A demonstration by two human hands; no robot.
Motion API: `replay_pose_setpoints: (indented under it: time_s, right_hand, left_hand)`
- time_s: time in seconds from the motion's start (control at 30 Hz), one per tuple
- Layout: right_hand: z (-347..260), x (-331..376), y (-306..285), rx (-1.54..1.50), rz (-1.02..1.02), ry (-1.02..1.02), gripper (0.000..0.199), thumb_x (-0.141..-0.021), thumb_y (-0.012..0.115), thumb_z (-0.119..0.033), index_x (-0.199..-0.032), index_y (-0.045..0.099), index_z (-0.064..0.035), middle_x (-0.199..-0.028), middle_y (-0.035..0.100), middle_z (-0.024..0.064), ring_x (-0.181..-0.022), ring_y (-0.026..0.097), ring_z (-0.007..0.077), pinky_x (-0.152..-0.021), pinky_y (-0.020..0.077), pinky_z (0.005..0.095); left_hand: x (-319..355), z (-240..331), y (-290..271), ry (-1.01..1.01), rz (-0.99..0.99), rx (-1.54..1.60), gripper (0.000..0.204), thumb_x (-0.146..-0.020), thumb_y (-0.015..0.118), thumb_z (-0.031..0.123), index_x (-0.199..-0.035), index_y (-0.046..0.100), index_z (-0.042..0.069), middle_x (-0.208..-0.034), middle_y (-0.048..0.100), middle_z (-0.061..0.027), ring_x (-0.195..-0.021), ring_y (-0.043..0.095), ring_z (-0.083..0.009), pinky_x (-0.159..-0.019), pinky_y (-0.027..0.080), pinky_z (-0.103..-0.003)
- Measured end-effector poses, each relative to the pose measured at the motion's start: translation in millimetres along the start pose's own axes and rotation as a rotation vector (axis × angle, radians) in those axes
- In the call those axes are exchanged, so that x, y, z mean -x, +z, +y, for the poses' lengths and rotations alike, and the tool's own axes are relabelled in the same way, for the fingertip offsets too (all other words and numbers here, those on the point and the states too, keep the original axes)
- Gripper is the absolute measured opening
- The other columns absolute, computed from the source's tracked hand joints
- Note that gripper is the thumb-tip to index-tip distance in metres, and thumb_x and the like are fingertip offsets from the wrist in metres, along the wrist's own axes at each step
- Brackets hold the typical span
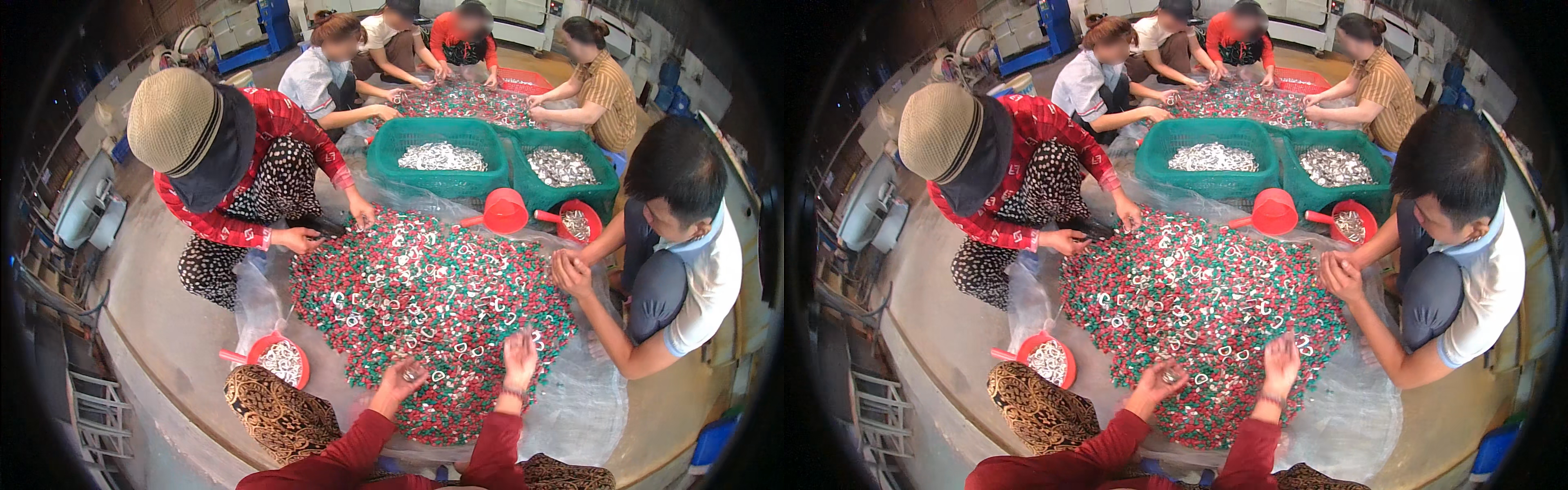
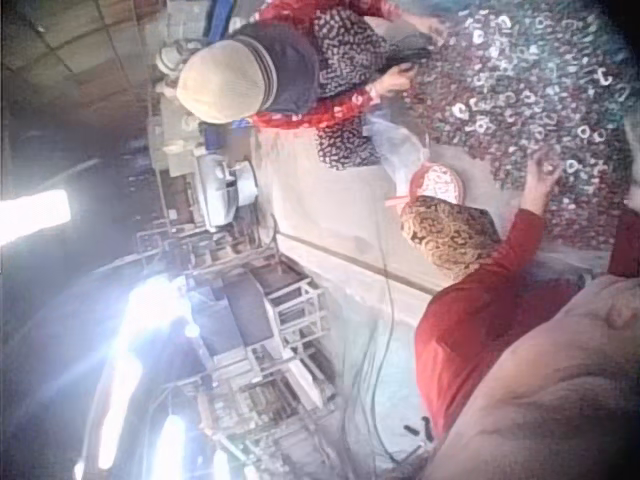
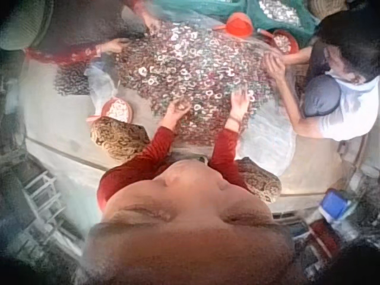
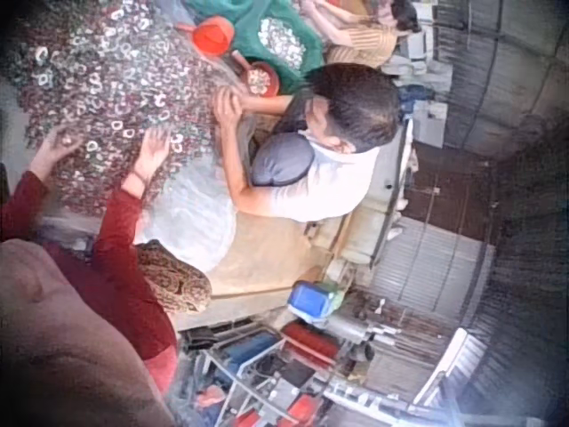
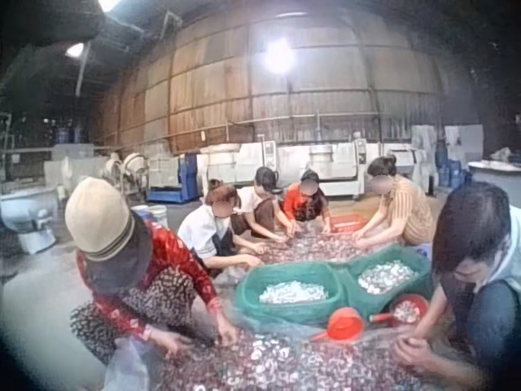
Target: The person sits on the floor and sorts a large pile of red, green, and white bottle caps by hand, picking them up and placing them into separate containers. Other workers are also sorting caps nearby.
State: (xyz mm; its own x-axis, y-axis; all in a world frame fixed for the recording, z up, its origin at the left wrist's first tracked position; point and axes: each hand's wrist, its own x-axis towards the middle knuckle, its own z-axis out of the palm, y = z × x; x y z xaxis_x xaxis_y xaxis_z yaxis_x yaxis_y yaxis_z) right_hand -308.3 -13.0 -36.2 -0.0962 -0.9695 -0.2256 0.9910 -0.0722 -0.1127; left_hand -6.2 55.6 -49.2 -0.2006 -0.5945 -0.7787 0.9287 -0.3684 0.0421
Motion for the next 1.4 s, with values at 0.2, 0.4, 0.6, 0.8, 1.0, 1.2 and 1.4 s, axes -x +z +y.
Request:
replay_pose_setpoints:
  time_s: [0.2,0.4,0.6,0.8,1.0,1.2,1.4]
  right_hand:
    - [-29,73,-48,-0.011,0.247,-0.262,0.030,-0.089,0.052,-0.016,-0.118,0.057,-0.0086,-0.096,0.063,0.0057,-0.081,0.055,0.0175,-0.071,0.0446,0.0334]
    - [-61,77,-24,-0.039,0.240,-0.179,0.040,-0.089,0.053,-0.012,-0.128,0.049,-0.0030,-0.119,0.058,0.0117,-0.106,0.056,0.0259,-0.091,0.0463,0.0416]
    - [-87,101,-14,0.277,0.766,-0.621,0.037,-0.088,0.051,-0.005,-0.125,0.046,-0.0046,-0.101,0.050,0.0126,-0.086,0.051,0.0248,-0.077,0.0502,0.0397]
    - [-69,115,19,0.542,0.788,-0.823,0.049,-0.084,0.050,0.000,-0.131,0.037,-0.0073,-0.104,0.045,0.0136,-0.083,0.051,0.0235,-0.070,0.0484,0.0409]
    - [-47,133,42,0.806,0.643,-0.828,0.045,-0.083,0.052,0.004,-0.126,0.042,-0.0061,-0.095,0.051,0.0098,-0.077,0.054,0.0174,-0.063,0.0505,0.0346]
    - [-31,147,36,0.871,0.628,-0.777,0.041,-0.084,0.051,0.005,-0.124,0.045,-0.0038,-0.092,0.052,0.0087,-0.073,0.055,0.0152,-0.058,0.0521,0.0320]
    - [-36,153,27,1.144,0.611,-0.528,0.032,-0.086,0.054,-0.005,-0.117,0.055,-0.0044,-0.088,0.056,0.0071,-0.070,0.056,0.0136,-0.057,0.0508,0.0290]
  left_hand:
    - [-44,21,74,-0.187,-0.156,0.279,0.032,-0.093,0.047,0.025,-0.114,0.050,0.002,-0.113,0.051,-0.0172,-0.103,0.048,-0.0394,-0.098,0.036,-0.060]
    - [-48,130,332,0.634,-0.829,-0.811,0.054,-0.089,0.054,0.041,-0.130,0.041,0.009,-0.112,0.057,-0.0133,-0.105,0.055,-0.0309,-0.086,0.047,-0.049]
    - [-24,65,268,0.948,-0.871,-1.378,0.036,-0.090,0.049,0.035,-0.108,0.059,0.006,-0.094,0.062,-0.0103,-0.078,0.062,-0.0242,-0.071,0.049,-0.037]
    - [-50,-21,62,0.681,-0.768,-2.449,0.028,-0.066,0.073,0.018,-0.091,0.067,0.009,-0.094,0.066,-0.0121,-0.088,0.062,-0.0301,-0.078,0.050,-0.041]
    - [5,-95,12,1.167,-0.998,-2.362,0.067,-0.058,0.080,0.022,-0.121,0.056,0.024,-0.133,0.043,-0.0156,-0.120,0.043,-0.0377,-0.094,0.039,-0.053]
    - [-7,-100,-32,1.182,-1.320,-2.596,0.045,-0.081,0.061,0.035,-0.124,0.052,0.038,-0.144,0.035,0.0036,-0.137,0.023,-0.0307,-0.108,0.020,-0.060]
    - [-40,-18,-7,1.341,-0.753,-2.952,0.050,-0.089,0.043,0.012,-0.128,0.047,0.044,-0.148,0.030,0.0033,-0.139,0.022,-0.0320,-0.108,0.020,-0.060]
